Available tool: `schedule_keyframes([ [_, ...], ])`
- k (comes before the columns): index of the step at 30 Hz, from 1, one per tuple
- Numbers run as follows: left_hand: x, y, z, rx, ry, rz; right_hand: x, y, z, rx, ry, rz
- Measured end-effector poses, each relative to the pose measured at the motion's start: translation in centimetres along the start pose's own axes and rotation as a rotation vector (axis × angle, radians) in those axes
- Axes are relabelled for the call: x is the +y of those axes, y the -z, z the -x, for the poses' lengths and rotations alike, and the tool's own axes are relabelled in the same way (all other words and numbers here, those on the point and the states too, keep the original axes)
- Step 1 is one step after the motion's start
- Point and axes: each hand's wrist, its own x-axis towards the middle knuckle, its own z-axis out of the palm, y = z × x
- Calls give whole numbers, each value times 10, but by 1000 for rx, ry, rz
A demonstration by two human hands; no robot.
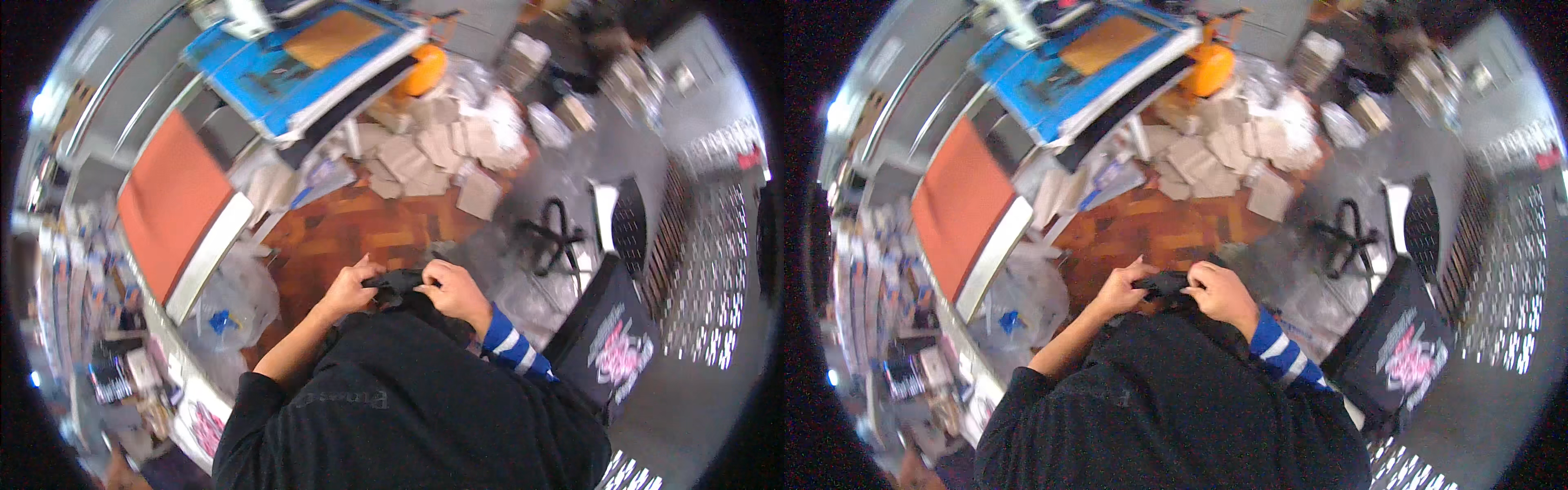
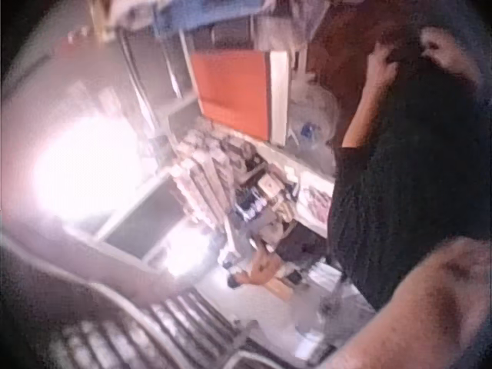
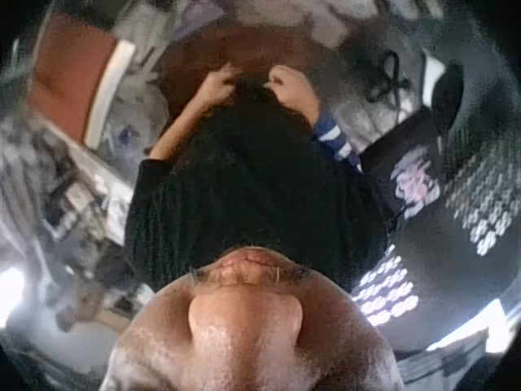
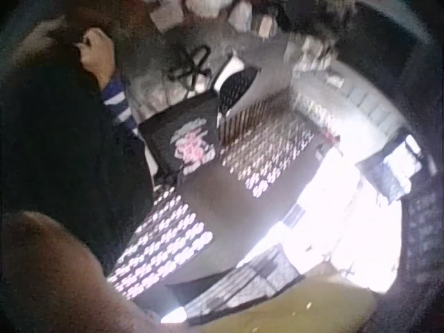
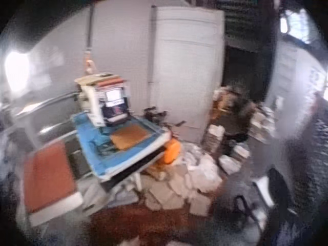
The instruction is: The person places a black t-shirt on a heat press, aligns a transfer sheet with a medical technology design, and closes the press to apply the print. They then remove the finished t-shirt and repeat the process with another shirt.
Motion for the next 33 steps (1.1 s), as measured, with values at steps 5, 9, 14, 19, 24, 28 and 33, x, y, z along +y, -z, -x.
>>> schedule_keyframes([
  [5,20,55,113,221,94,-436,-13,-27,-53,-68,1,-118],
  [9,-52,72,207,509,321,-732,-47,-50,-106,-316,80,-110],
  [14,-82,93,283,1333,233,-199,-63,-80,-164,-373,358,30],
  [19,-76,120,288,1291,109,-99,-81,-106,-208,-111,253,146],
  [24,-111,182,316,672,270,-288,-80,-109,-202,156,155,219],
  [28,-175,203,292,565,210,-100,-75,-97,-153,244,63,301],
  [33,-99,153,138,476,-246,-69,-124,-84,-88,29,-137,160],
])
